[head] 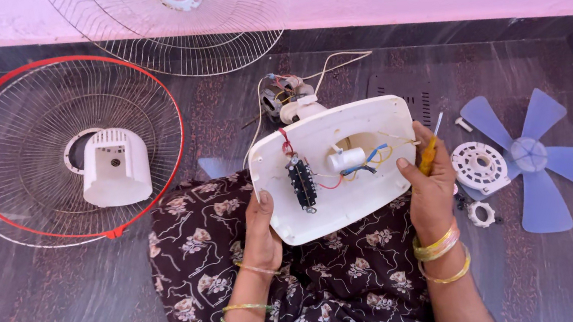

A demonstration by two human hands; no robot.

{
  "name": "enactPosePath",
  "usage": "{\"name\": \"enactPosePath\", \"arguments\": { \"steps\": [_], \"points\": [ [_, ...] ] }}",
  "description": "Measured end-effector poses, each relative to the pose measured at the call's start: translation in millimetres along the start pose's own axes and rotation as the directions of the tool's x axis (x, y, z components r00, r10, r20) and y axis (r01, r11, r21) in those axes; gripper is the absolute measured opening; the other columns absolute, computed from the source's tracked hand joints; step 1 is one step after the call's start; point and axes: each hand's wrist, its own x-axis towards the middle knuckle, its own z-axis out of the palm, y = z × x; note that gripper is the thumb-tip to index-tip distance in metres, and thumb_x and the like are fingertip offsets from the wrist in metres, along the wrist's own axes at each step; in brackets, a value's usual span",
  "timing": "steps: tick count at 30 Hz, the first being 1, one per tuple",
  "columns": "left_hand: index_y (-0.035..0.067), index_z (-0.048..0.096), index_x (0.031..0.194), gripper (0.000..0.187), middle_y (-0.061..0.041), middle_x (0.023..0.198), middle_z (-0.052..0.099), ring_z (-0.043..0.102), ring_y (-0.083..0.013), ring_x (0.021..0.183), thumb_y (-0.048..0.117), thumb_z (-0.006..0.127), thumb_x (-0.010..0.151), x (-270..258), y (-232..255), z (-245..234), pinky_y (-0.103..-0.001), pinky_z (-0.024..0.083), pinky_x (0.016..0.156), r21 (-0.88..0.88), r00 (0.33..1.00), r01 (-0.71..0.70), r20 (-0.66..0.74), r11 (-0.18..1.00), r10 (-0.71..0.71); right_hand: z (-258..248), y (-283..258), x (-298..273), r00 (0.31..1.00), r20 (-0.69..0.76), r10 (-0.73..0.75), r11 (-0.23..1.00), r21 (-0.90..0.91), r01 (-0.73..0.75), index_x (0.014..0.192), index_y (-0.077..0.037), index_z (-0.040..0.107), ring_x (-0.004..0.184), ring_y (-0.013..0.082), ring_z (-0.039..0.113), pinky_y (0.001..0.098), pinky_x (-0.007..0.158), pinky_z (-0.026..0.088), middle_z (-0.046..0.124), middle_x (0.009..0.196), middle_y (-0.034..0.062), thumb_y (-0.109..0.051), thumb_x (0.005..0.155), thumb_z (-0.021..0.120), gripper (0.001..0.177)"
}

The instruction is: The person sits on the floor and uses a screwdriver to adjust wires and components inside the base of a disassembled electric fan. They manipulate the internal wiring and a small black component while holding the fan base steady.

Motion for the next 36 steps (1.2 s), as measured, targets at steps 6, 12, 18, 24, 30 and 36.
{"name": "enactPosePath", "arguments": {
  "steps": [6,12,18,24,30,36],
  "points": [
    [-0.004,0.055,0.139,0.084,-0.016,0.125,0.068,0.065,-0.0260,0.117,0.055,0.077,0.084,4,-19,-17,-0.038,0.054,0.101,0.086,0.994,0.094,0.045,0.992,-0.098,-5,27,-3,0.995,-0.060,-0.080,0.948,-0.313,0.057,0.135,-0.002,0.046,0.119,0.0188,0.059,0.0335,0.107,0.051,0.057,0.125,0.0107,0.009,0.097,0.062,0.042],
    [0.005,0.047,0.149,0.091,-0.009,0.137,0.062,0.058,-0.0195,0.126,0.042,0.086,0.076,-1,-35,-19,-0.036,0.045,0.108,0.212,0.994,0.056,0.075,0.976,-0.074,-19,53,-2,0.992,-0.036,-0.120,0.899,-0.428,0.093,0.133,0.000,0.048,0.114,0.0177,0.060,0.0320,0.101,0.049,0.061,0.122,0.0117,0.014,0.088,0.056,0.048],
    [0.006,0.046,0.149,0.084,-0.008,0.132,0.063,0.059,-0.0179,0.121,0.030,0.083,0.078,7,-31,-14,-0.033,0.047,0.105,0.209,0.965,0.119,0.205,0.971,-0.162,-28,74,11,0.994,-0.107,0.016,0.951,-0.306,-0.048,0.127,-0.001,0.053,0.109,0.0155,0.063,0.0301,0.097,0.051,0.065,0.119,0.0061,0.012,0.089,0.059,0.041],
    [0.003,0.053,0.144,0.073,-0.008,0.126,0.065,0.060,-0.0163,0.114,0.028,0.082,0.082,19,-27,-11,-0.032,0.049,0.099,0.232,0.963,0.099,0.222,0.968,-0.152,-31,99,24,0.989,-0.133,0.071,0.961,-0.258,-0.104,0.130,-0.004,0.056,0.110,0.0141,0.062,0.0289,0.096,0.051,0.065,0.120,0.0036,0.012,0.086,0.062,0.047],
    [0.006,0.049,0.147,0.082,-0.008,0.132,0.062,0.059,-0.0176,0.121,0.026,0.085,0.076,21,-26,-6,-0.032,0.046,0.105,0.246,0.961,0.147,0.195,0.958,-0.197,-36,108,26,0.990,-0.125,0.058,0.954,-0.286,-0.092,0.133,-0.004,0.055,0.112,0.0154,0.062,0.0302,0.098,0.050,0.065,0.124,0.0055,0.010,0.088,0.066,0.048],
    [0.003,0.050,0.148,0.084,-0.008,0.130,0.062,0.058,-0.0193,0.122,0.025,0.086,0.076,26,-26,-3,-0.032,0.046,0.106,0.266,0.940,0.161,0.254,0.950,-0.230,-37,104,28,0.978,-0.158,0.132,0.933,-0.313,-0.177,0.136,-0.005,0.053,0.114,0.0163,0.062,0.0308,0.098,0.050,0.065,0.126,0.0059,0.008,0.086,0.066,0.053]
  ]
}}
